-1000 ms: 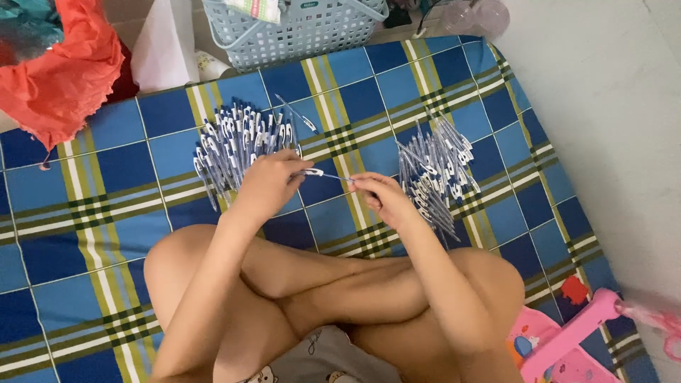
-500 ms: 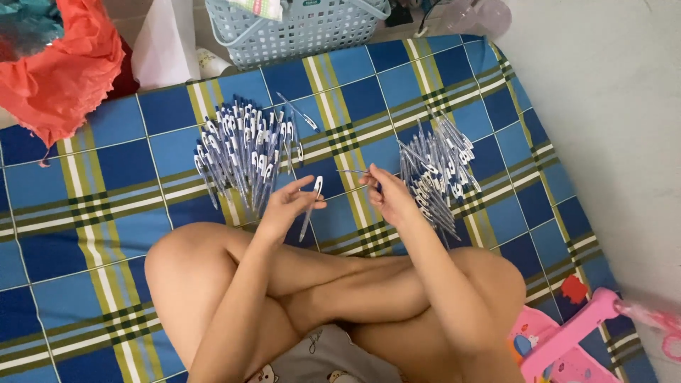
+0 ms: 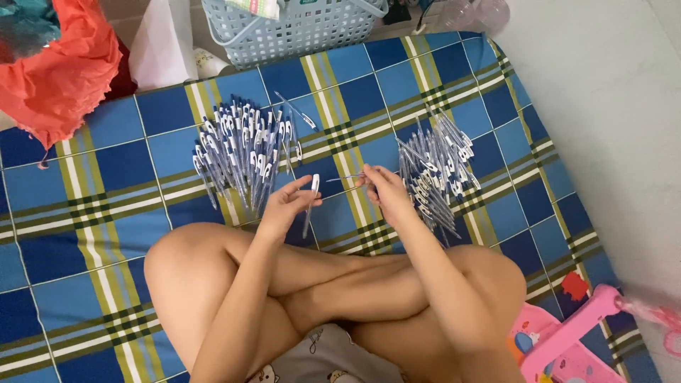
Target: Assembling plastic pens by manually joining barrels and caps from sorted piles.
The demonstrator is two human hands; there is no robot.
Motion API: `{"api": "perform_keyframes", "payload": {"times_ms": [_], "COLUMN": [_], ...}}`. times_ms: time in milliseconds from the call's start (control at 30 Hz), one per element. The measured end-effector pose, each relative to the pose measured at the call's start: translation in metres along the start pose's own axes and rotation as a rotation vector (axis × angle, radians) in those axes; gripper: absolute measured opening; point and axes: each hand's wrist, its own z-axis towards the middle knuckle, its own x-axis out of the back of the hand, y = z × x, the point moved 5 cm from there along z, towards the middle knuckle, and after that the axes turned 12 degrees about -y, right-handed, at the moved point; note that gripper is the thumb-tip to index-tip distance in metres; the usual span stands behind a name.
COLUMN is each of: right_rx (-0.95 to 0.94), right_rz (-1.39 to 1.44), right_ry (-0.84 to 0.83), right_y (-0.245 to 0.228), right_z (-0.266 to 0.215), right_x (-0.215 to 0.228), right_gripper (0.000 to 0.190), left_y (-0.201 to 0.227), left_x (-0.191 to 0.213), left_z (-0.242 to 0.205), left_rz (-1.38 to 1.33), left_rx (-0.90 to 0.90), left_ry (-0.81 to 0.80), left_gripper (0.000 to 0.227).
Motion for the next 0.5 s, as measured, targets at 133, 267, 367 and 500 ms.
{"api": "perform_keyframes", "payload": {"times_ms": [133, 267, 367, 500], "right_rx": [0.072, 0.211, 0.257, 0.141], "right_rz": [-0.183, -0.424, -0.521, -0.777], "right_ry": [0.043, 0.08, 0.082, 0.086], "right_y": [-0.011, -0.029, -0.033, -0.033], "right_z": [-0.007, -0.017, -0.017, -0.02], "right_x": [-0.002, -0.007, -0.007, -0.012], "right_gripper": [0.028, 0.021, 0.02, 0.019], "left_y": [-0.015, -0.011, -0.008, 0.0], "left_x": [0.012, 0.007, 0.003, -0.007], "left_z": [0.01, 0.007, 0.004, -0.001], "left_rz": [0.27, 0.467, 0.529, 0.523], "left_rx": [-0.071, -0.086, -0.079, -0.071], "left_ry": [0.075, 0.104, 0.112, 0.081], "left_gripper": [0.045, 0.032, 0.031, 0.031]}}
